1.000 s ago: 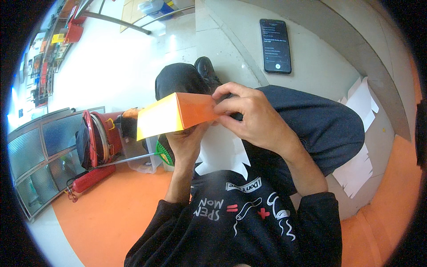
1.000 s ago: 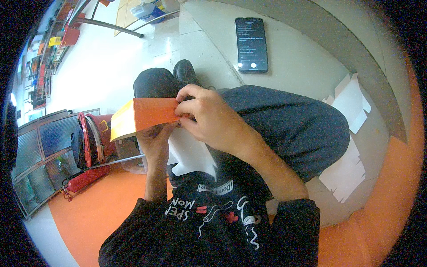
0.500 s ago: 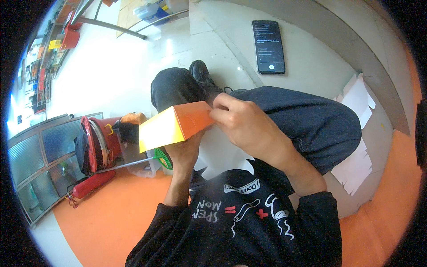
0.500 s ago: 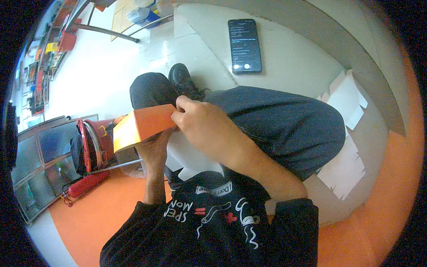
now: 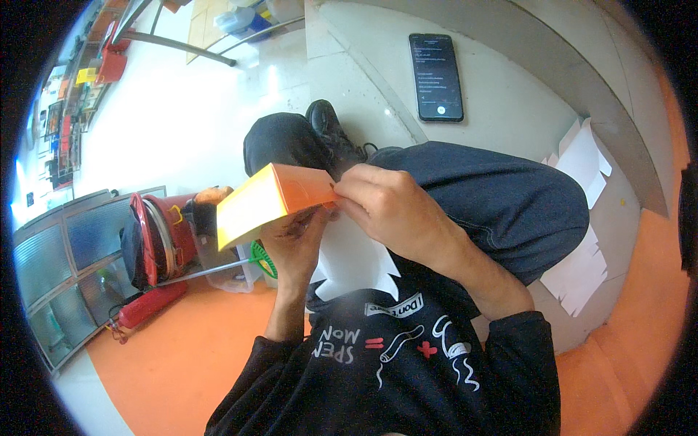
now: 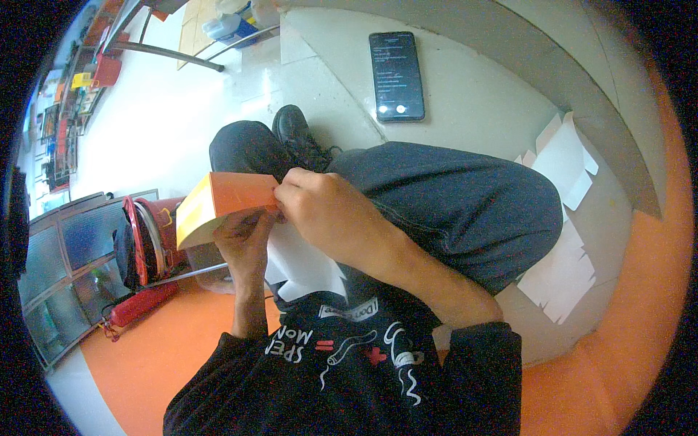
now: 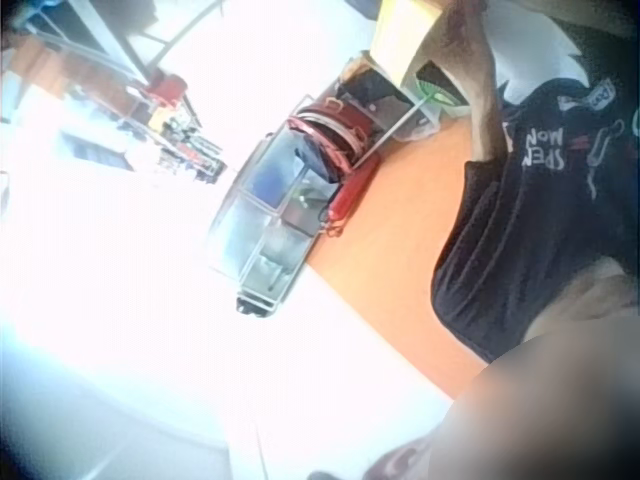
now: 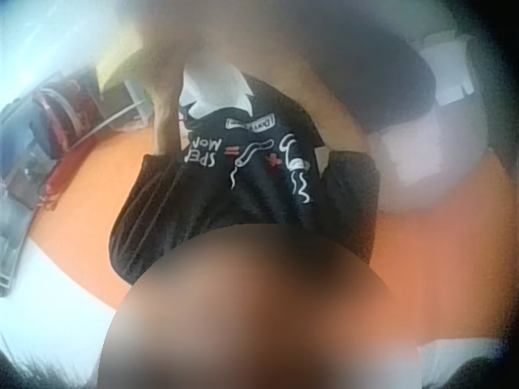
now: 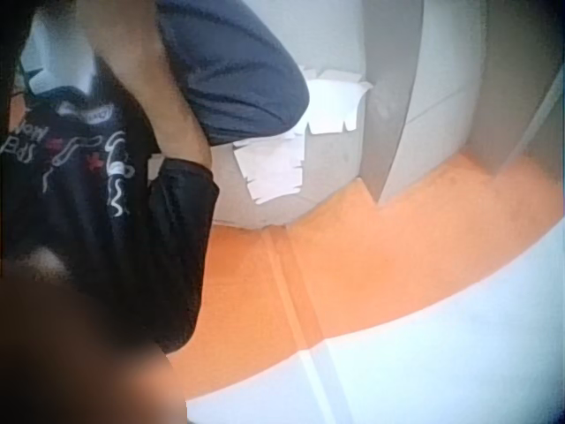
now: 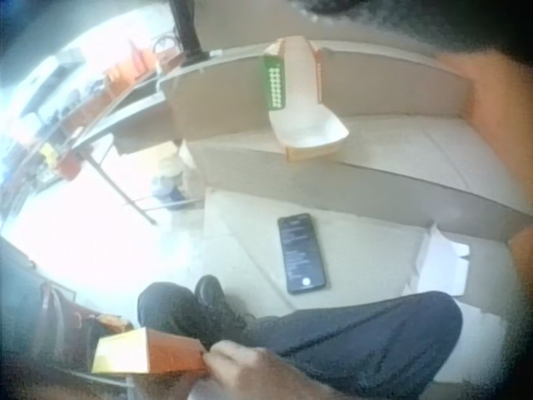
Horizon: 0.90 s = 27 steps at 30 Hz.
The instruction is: The person sits on the floor and folds flat paperboard pieces into small rectangular boxes. They fold edges, tuck flaps, and apply patterned stickers to the sides, then place finished boxes on the floor.
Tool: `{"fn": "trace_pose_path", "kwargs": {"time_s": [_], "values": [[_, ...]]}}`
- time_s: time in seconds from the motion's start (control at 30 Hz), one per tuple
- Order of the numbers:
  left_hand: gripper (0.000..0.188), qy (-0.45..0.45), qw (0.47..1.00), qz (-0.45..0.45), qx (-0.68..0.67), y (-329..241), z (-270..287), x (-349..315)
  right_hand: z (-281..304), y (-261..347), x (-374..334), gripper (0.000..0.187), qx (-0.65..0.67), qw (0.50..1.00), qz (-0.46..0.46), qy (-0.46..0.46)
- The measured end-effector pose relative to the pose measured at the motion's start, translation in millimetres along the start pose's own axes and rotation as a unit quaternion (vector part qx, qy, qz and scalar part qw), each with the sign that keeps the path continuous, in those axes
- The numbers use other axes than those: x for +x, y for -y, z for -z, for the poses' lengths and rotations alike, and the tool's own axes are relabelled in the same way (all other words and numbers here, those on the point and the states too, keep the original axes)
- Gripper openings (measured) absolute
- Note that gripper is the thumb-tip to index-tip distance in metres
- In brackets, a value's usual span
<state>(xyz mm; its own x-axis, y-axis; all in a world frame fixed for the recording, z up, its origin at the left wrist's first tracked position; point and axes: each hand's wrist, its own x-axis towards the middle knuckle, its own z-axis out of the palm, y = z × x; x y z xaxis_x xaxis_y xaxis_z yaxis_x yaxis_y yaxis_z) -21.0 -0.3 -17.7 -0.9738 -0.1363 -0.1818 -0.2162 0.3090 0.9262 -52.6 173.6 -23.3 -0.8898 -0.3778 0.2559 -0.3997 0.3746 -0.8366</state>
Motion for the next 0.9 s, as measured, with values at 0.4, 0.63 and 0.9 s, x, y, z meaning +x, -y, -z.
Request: {"fn": "trace_pose_path", "kwargs": {"time_s": [0.4, 0.63, 0.9], "values": [[0.031, 0.011, 0.990, -0.138, 0.041, 12, -1, 2, 3, 0, 5, 0.013, 0.058, 0.998, -0.002, -0.009], [0.025, 0.023, 0.995, -0.092, -0.044, 14, -5, 1, 12, -5, 7, 0.012, 0.098, 0.995, -0.016, 0.018], [0.024, 0.011, 0.996, -0.084, -0.023, 12, -7, 0, 1, -5, 10, 0.013, 0.111, 0.993, -0.026, -0.002]]}}
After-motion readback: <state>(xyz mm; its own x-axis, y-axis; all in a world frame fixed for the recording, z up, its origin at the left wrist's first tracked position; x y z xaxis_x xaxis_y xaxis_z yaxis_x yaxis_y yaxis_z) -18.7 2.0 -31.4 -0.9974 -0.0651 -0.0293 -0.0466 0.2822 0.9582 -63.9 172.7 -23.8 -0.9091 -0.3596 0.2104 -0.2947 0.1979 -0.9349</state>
